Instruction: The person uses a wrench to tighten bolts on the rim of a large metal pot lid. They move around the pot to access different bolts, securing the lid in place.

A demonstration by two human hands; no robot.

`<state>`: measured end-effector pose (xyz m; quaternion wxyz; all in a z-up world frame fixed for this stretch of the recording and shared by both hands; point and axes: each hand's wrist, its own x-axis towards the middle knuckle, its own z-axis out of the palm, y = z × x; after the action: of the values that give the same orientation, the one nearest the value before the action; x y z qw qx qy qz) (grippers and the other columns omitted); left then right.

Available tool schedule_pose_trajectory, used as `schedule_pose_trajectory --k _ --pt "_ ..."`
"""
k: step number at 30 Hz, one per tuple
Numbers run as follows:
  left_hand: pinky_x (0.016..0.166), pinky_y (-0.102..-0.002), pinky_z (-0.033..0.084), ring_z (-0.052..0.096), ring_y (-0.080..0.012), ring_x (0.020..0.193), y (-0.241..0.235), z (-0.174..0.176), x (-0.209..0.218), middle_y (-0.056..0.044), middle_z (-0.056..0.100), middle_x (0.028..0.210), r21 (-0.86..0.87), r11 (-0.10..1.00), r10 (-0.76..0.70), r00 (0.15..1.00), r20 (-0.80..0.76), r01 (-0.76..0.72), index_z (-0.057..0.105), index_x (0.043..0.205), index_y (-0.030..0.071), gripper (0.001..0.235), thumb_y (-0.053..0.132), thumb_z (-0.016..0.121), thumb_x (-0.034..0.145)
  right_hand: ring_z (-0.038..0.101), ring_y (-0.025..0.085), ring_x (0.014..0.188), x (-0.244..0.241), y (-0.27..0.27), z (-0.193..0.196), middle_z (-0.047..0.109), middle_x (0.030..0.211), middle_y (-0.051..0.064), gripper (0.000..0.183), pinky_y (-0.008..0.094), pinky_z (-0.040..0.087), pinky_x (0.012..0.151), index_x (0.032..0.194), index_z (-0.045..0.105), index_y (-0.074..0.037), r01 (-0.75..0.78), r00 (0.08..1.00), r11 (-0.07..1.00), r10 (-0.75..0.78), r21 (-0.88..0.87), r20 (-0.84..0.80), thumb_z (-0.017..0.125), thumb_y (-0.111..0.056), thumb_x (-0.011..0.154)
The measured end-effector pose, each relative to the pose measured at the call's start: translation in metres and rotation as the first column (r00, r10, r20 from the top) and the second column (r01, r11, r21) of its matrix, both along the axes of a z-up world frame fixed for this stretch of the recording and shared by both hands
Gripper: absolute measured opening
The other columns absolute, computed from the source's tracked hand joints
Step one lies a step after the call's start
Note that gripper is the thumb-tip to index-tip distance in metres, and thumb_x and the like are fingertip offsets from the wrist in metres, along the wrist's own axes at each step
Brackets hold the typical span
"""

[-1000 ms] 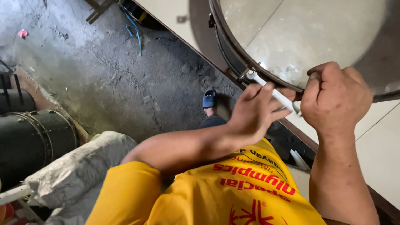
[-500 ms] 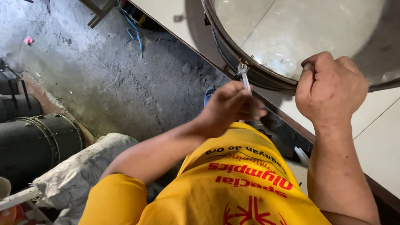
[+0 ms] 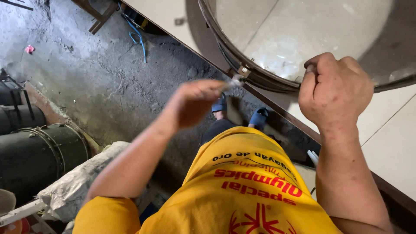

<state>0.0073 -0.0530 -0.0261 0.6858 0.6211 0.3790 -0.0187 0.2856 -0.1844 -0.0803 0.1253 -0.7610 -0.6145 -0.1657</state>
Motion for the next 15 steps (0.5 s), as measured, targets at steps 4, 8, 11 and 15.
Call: schedule_pose_trajectory --k 4,8,11,15 --pt "0.066 -0.025 0.059 0.063 -0.009 0.071 0.035 0.029 -0.007 -0.007 0.071 0.129 0.49 0.813 -0.11 0.908 -0.404 0.316 0.068 0.132 0.02 0.037 0.027 0.051 0.1 0.067 0.017 0.082 -0.001 0.0 0.001 0.062 0.077 -0.009 0.008 0.031 0.042 0.055 0.101 0.072 -0.026 0.004 1.0 1.0 -0.004 -0.019 0.022 0.066 -0.027 0.107" --pt "0.076 -0.038 0.061 0.069 -0.0183 0.083 0.07 0.007 -0.011 -0.008 0.072 0.098 0.743 0.522 -0.357 0.898 -0.256 0.419 0.072 0.129 0.011 0.042 0.026 0.044 0.102 0.068 0.017 0.083 -0.002 -0.001 0.0 0.062 0.078 -0.009 0.008 0.03 0.04 0.054 0.103 0.072 -0.026 0.003 1.0 1.0 -0.003 -0.023 0.004 0.066 -0.025 0.109" --pt "0.076 -0.038 0.062 0.068 -0.0125 0.073 0.085 0.012 -0.005 -0.004 0.069 0.094 0.742 0.498 -0.401 0.878 -0.262 0.449 0.074 0.127 0.013 0.039 0.023 0.047 0.1 0.069 0.018 0.084 -0.002 -0.001 -0.001 0.063 0.079 -0.01 0.008 0.03 0.041 0.056 0.104 0.074 -0.027 0.007 0.999 1.0 -0.008 -0.023 -0.031 0.067 -0.023 0.107" --pt "0.065 -0.045 0.055 0.066 -0.0235 0.08 0.108 0.007 -0.006 -0.004 0.061 0.094 0.792 0.353 -0.549 0.796 -0.255 0.498 0.073 0.129 0.013 0.035 0.018 0.055 0.101 0.069 0.016 0.084 -0.004 -0.001 0.001 0.062 0.078 -0.011 0.009 0.028 0.04 0.056 0.101 0.073 -0.027 0.016 1.0 1.0 -0.017 -0.019 -0.019 0.068 -0.023 0.108"
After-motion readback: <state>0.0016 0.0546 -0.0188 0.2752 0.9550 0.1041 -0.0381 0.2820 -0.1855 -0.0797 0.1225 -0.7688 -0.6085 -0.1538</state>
